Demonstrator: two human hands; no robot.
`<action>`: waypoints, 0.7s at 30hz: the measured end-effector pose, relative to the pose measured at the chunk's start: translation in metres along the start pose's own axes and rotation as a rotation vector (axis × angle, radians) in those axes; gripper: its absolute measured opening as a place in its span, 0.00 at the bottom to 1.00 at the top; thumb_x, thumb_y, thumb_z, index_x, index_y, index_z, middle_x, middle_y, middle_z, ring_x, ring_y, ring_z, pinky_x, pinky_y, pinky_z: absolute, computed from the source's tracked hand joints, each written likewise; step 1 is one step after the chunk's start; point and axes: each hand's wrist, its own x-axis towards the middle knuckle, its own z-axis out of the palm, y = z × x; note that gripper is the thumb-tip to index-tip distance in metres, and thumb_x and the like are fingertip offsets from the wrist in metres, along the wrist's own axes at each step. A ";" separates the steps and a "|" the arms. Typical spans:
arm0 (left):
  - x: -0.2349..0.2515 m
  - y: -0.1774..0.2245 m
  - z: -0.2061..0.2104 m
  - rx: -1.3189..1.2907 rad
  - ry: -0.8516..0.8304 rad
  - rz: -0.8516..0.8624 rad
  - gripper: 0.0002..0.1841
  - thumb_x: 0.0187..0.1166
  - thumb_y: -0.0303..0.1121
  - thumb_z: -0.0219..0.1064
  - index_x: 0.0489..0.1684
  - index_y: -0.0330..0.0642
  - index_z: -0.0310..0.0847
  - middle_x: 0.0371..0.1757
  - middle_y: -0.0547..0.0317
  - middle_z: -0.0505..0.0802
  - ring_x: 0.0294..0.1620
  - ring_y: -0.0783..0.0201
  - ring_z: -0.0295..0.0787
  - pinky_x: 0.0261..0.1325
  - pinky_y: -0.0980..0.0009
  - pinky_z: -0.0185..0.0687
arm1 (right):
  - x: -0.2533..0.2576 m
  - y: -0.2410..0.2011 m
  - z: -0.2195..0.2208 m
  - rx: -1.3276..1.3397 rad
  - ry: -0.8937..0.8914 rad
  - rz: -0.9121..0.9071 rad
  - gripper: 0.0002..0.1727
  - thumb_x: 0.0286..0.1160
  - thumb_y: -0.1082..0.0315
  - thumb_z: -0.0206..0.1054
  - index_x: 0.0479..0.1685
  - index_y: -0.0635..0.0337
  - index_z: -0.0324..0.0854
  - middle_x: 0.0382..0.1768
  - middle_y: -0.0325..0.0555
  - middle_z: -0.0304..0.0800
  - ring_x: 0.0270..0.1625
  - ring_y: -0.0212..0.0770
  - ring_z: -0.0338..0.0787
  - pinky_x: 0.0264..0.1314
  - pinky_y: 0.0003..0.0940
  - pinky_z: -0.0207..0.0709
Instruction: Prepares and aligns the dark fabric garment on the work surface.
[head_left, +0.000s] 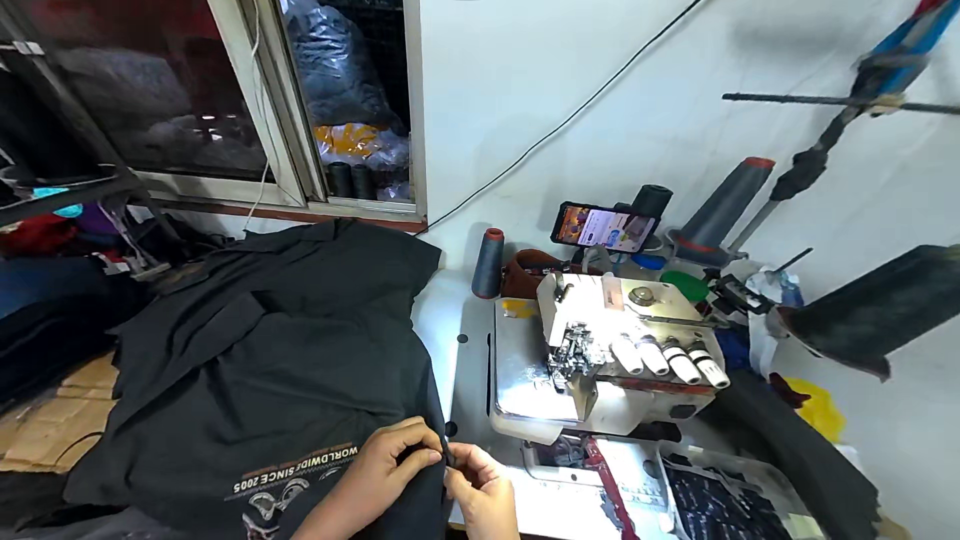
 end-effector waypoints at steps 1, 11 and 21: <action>0.000 0.000 0.001 -0.009 0.010 -0.002 0.10 0.82 0.37 0.67 0.39 0.42 0.91 0.38 0.63 0.92 0.45 0.77 0.86 0.53 0.83 0.80 | 0.000 0.000 0.000 -0.013 0.003 -0.005 0.13 0.66 0.82 0.67 0.48 0.70 0.89 0.34 0.42 0.93 0.33 0.26 0.89 0.39 0.22 0.85; -0.002 0.000 0.003 0.052 0.056 -0.055 0.11 0.78 0.39 0.69 0.35 0.44 0.93 0.35 0.66 0.92 0.41 0.79 0.87 0.49 0.84 0.80 | -0.004 0.003 0.007 -0.155 0.012 -0.147 0.08 0.67 0.81 0.65 0.44 0.69 0.83 0.36 0.44 0.90 0.38 0.26 0.90 0.41 0.21 0.86; 0.008 0.013 -0.005 0.132 0.194 -0.092 0.11 0.80 0.44 0.66 0.35 0.50 0.91 0.40 0.71 0.87 0.50 0.77 0.81 0.60 0.78 0.74 | -0.041 0.008 0.009 -0.261 0.002 -0.110 0.08 0.72 0.72 0.72 0.31 0.69 0.92 0.28 0.43 0.88 0.30 0.21 0.80 0.35 0.15 0.73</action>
